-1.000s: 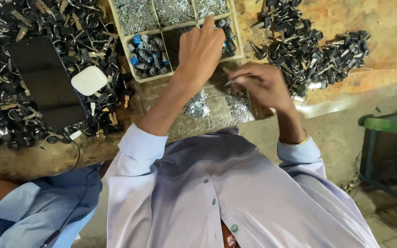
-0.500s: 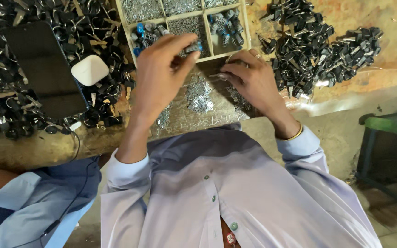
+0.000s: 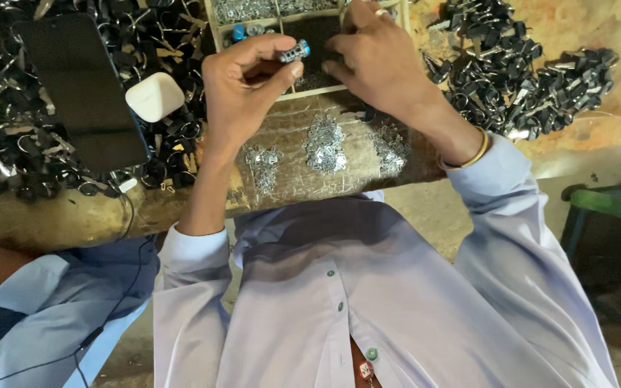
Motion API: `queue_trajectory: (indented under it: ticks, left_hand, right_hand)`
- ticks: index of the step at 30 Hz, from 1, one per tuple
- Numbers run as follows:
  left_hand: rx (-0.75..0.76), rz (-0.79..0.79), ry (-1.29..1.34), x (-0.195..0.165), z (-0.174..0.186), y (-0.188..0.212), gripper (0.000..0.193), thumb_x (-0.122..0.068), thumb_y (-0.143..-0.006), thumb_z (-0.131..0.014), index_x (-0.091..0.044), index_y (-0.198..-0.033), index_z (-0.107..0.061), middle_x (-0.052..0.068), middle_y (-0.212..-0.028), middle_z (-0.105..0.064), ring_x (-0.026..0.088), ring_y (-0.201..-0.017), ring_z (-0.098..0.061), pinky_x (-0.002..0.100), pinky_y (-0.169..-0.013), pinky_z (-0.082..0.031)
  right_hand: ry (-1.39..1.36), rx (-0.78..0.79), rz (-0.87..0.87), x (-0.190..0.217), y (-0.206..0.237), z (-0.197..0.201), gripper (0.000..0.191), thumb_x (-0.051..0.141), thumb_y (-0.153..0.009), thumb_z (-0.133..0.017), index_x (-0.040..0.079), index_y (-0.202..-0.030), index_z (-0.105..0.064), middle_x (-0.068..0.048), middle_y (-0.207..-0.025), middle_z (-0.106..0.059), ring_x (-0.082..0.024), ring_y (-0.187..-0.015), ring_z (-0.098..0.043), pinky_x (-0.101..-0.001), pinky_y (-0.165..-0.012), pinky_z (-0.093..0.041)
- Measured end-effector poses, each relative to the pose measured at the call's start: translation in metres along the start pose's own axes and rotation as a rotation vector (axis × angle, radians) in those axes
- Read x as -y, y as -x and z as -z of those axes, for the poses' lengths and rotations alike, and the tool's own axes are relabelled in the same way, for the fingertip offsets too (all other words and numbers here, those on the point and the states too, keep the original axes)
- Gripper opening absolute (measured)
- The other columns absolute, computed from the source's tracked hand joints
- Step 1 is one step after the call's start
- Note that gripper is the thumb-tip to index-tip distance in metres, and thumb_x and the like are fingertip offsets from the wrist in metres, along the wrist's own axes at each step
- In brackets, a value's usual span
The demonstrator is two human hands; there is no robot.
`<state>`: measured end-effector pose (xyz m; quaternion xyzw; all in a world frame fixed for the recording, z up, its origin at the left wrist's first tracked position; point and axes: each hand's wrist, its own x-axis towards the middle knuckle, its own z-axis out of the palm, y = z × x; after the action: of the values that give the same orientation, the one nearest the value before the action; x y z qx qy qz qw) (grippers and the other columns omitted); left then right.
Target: The person picks small metal parts from a compartment tray on the workbench and inserts them one at a time into a small cylindrical lock body held in the other hand, pressing each part into place and repeating the cycle with successive components.
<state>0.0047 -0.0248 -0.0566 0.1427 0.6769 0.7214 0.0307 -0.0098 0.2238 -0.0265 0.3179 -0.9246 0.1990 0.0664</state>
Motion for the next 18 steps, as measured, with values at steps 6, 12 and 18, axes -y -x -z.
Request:
queue_trajectory:
  ticks: [6,12,18]
  left_hand:
    - [-0.013,0.004,-0.055,0.003,0.000,-0.002,0.026,-0.004,-0.100,-0.081,-0.001,-0.125,-0.073,0.009,-0.108,-0.079,0.012,-0.094,-0.077,0.023,-0.082,-0.065]
    - [-0.045,-0.015,-0.130,0.002,0.001,-0.007,0.025,-0.007,-0.095,-0.083,-0.003,-0.119,-0.076,0.011,-0.106,-0.079,0.013,-0.089,-0.075,0.022,-0.074,-0.060]
    - [-0.093,0.024,-0.105,0.005,-0.003,-0.008,0.026,-0.005,-0.094,-0.084,-0.002,-0.118,-0.075,0.012,-0.112,-0.079,0.014,-0.097,-0.078,0.026,-0.085,-0.066]
  right_hand:
    - [-0.048,0.019,-0.002,-0.005,-0.012,-0.011,0.013,0.017,-0.092,-0.085,0.010,-0.097,-0.076,-0.008,-0.098,-0.059,-0.029,-0.099,-0.061,-0.0430,-0.083,-0.050]
    - [-0.245,-0.073,-0.044,-0.022,-0.014,-0.013,0.015,0.008,-0.095,-0.086,0.008,-0.107,-0.077,-0.006,-0.104,-0.062,-0.025,-0.097,-0.061,-0.0372,-0.084,-0.051]
    - [-1.039,-0.112,-0.163,-0.018,-0.016,-0.026,0.006,-0.001,-0.112,-0.072,0.001,-0.117,-0.068,-0.005,-0.117,-0.059,-0.009,-0.098,-0.059,-0.0240,-0.082,-0.049]
